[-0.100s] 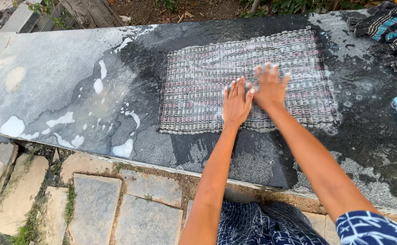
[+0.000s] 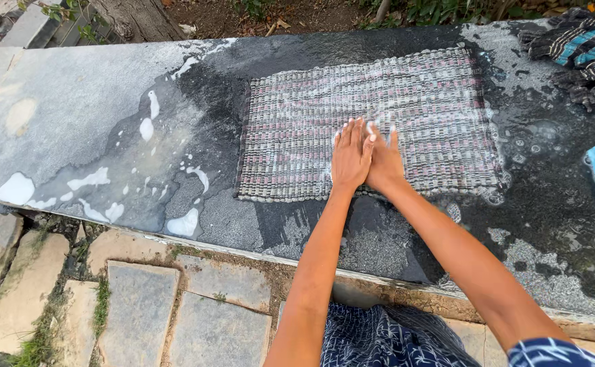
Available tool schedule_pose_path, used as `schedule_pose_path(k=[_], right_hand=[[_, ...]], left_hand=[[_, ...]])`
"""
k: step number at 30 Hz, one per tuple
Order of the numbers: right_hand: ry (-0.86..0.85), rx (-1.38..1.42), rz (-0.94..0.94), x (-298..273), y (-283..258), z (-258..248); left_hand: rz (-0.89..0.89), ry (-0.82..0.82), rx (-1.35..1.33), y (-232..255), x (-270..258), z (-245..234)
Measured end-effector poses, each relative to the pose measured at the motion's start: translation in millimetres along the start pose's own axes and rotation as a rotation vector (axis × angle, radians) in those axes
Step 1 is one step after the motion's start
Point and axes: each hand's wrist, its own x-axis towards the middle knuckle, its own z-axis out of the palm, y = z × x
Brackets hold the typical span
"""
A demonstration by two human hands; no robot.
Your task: The person washes various pieces of fabric by hand on a stone ledge using soap and water, then rinses them in a large plastic tub.
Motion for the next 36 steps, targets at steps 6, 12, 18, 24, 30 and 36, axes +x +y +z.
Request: schedule_pose_path(k=[6,12,18,24,30,36], right_hand=[[-0.23,0.053,0.063,-78,62,-76],[-0.04,0.115,0.369,-69,123,-66],[0.1,0.175,0.307,-61,119,-35],[-0.01,0.142,0.319,-82,108,-54],[-0.004,0.123,0.294,-62,88,-33],[-0.057,0.166,0.231,-62,70,-43]], left_hand=[[0.096,-0.08,0.372,7,-14,-4],[-0.108,-0.345,0.555,81,-25,13],[0.266,-0.194,0.507,88,-42,49],[0.088,-0.133,0.495,-21,-12,-41],[-0.025,-0.307,0.717,44,-38,-7],[0.156,-0.231,0.391,35,-45,-8]])
